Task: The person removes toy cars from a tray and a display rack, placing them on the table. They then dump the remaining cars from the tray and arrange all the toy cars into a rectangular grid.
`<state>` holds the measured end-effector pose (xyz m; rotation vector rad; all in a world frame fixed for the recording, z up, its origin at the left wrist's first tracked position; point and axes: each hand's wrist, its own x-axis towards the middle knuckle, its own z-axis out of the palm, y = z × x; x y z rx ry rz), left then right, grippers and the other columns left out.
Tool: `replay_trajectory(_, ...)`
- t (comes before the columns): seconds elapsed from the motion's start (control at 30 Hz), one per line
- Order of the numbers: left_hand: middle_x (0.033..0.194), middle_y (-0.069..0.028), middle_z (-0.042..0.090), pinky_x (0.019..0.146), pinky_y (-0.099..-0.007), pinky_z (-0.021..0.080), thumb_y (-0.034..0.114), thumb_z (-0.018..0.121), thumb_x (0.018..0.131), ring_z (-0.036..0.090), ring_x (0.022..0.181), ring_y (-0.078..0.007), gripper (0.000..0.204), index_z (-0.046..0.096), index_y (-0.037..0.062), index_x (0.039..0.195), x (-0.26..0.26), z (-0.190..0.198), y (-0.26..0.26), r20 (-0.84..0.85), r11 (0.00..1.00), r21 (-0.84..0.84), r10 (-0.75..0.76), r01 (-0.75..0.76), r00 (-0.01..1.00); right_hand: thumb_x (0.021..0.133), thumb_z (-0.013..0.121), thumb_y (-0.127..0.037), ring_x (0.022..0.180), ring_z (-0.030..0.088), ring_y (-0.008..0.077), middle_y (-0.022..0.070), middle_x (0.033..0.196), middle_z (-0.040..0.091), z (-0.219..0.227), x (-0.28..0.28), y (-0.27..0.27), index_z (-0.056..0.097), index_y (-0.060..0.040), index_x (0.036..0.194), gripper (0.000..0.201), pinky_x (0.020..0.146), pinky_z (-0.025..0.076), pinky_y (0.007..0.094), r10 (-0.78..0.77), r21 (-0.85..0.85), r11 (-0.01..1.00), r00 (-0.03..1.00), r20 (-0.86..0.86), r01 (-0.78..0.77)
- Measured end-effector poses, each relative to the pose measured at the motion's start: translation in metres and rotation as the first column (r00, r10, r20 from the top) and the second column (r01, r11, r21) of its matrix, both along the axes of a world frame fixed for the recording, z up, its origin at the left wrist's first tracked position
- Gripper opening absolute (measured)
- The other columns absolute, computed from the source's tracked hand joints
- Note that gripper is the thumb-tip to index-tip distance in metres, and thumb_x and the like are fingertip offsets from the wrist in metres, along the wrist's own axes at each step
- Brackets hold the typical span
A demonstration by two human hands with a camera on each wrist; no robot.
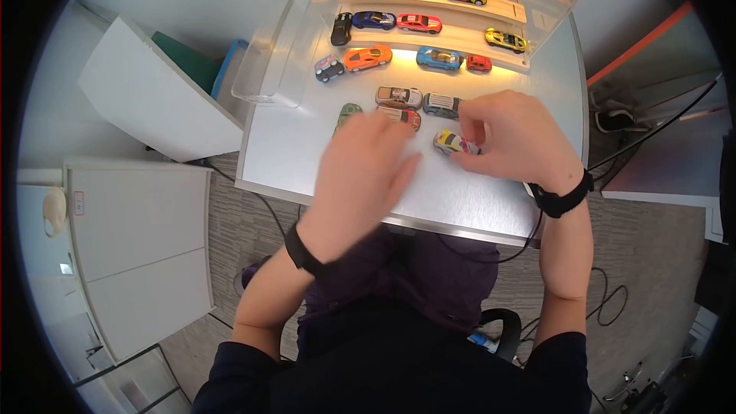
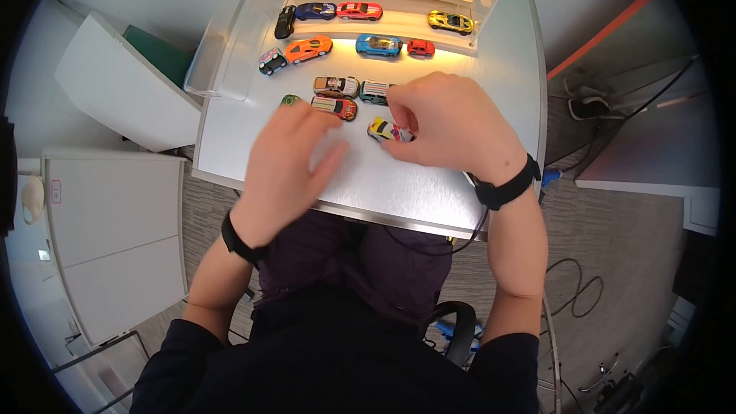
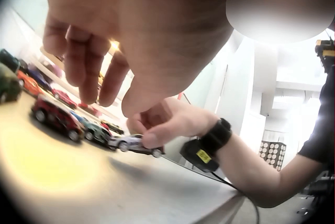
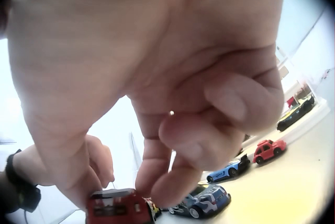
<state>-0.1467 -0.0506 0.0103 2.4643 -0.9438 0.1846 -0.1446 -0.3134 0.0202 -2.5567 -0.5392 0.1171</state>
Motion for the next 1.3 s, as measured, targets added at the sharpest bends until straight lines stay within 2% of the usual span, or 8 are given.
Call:
replay_trajectory(0.13,0.103,-0.0118,0.064,0.078,-0.045,0.055,0.019,0.087,0.087,0.066,0.09,-0.0339,0.039,0.065,0.0039,0.117,-0.037,-0.015,-0.021,-0.169,0.998,-0.055,-0.029,0.02,0.985,0.083,0.082,-0.026,0.061,0.065,0.0306,0.0085,0.064,0.067,-0.004,-0.004,0.004,0.064,-0.0045,0.071,0.03,0.061,0.051,0.0415,0.114,0.183,0.98,0.973,-0.202,-0.077)
replay_trajectory(0.33,0.101,-0.012,0.063,0.078,-0.0449,0.055,0.016,0.086,0.087,0.066,0.092,-0.0328,0.038,0.062,0.0049,0.115,-0.048,-0.023,-0.042,-0.172,0.998,-0.033,0.054,-0.061,0.984,0.093,0.078,-0.019,0.054,0.053,0.0171,0.0078,0.059,0.059,-0.01,0.009,-0.008,0.064,-0.002,0.071,0.031,0.057,0.043,0.032,0.303,0.398,0.907,0.871,-0.387,-0.139)
replay_trajectory(0.47,0.102,-0.0112,0.064,0.082,-0.0442,0.055,0.009,0.084,0.085,0.065,0.095,-0.0327,0.036,0.064,0.0048,0.114,-0.039,-0.024,-0.043,-0.099,1.0,0.008,0.013,-0.012,0.995,0.096,0.075,-0.023,0.056,0.054,0.0201,0.007,0.06,0.056,-0.011,0.018,-0.016,0.064,-0.002,0.074,0.032,0.057,0.043,0.0357,-0.027,0.311,0.948,0.994,-0.103,0.058)
replay_trajectory(0.57,0.103,-0.0104,0.065,0.086,-0.0439,0.054,0.005,0.084,0.082,0.065,0.096,-0.0323,0.036,0.066,0.0047,0.113,-0.025,-0.023,-0.036,-0.012,0.993,0.0,-0.117,0.117,0.993,0.098,0.076,-0.031,0.061,0.06,0.0249,0.0071,0.065,0.058,-0.032,0.028,-0.021,0.067,-0.0054,0.085,0.03,0.061,0.048,0.0411,-0.275,0.192,0.951,0.945,0.176,0.241)
replay_trajectory(0.67,0.104,-0.0098,0.066,0.087,-0.0432,0.054,0.004,0.083,0.081,0.064,0.098,-0.0322,0.036,0.068,0.0049,0.113,-0.006,-0.02,-0.031,0.064,0.98,0.037,-0.199,0.197,0.978,0.099,0.076,-0.035,0.076,0.065,0.0253,0.008,0.079,0.064,-0.032,0.029,-0.022,0.067,-0.0071,0.096,0.03,0.068,0.05,0.0411,-0.239,0.297,0.93,0.97,0.042,0.216)
replay_trajectory(0.77,0.104,-0.0092,0.065,0.086,-0.0424,0.054,0.003,0.084,0.081,0.064,0.098,-0.0321,0.034,0.069,0.0056,0.112,0.019,-0.013,-0.033,0.128,0.979,0.017,-0.205,0.205,0.97,0.094,0.084,-0.03,0.077,0.057,0.0163,0.0048,0.099,0.061,-0.031,0.026,-0.027,0.064,-0.0089,0.116,0.036,0.069,0.048,0.0333,-0.152,0.326,0.935,0.988,0.021,0.136)
replay_trajectory(0.97,0.105,-0.0079,0.063,0.084,-0.0422,0.055,0.003,0.085,0.08,0.063,0.097,-0.03,0.033,0.071,0.0062,0.109,0.038,-0.014,-0.039,0.112,0.979,0.02,-0.205,0.204,0.972,0.076,0.098,-0.036,0.1,0.061,0.0248,0.0097,0.122,0.056,-0.027,0.012,-0.022,0.057,-0.0116,0.138,0.078,0.086,0.053,0.0358,-0.013,0.304,0.952,1.0,-0.007,0.014)
replay_trajectory(1.3,0.103,-0.008,0.062,0.083,-0.0427,0.055,0.005,0.087,0.08,0.064,0.097,-0.0301,0.036,0.07,0.0067,0.111,0.038,-0.018,-0.038,0.05,0.987,0.062,-0.153,0.15,0.987,0.077,0.092,-0.03,0.107,0.068,0.0327,0.0126,0.117,0.061,-0.029,0.014,-0.016,0.061,-0.0129,0.133,0.067,0.092,0.056,0.0429,-0.001,0.137,0.991,0.998,-0.057,0.009)
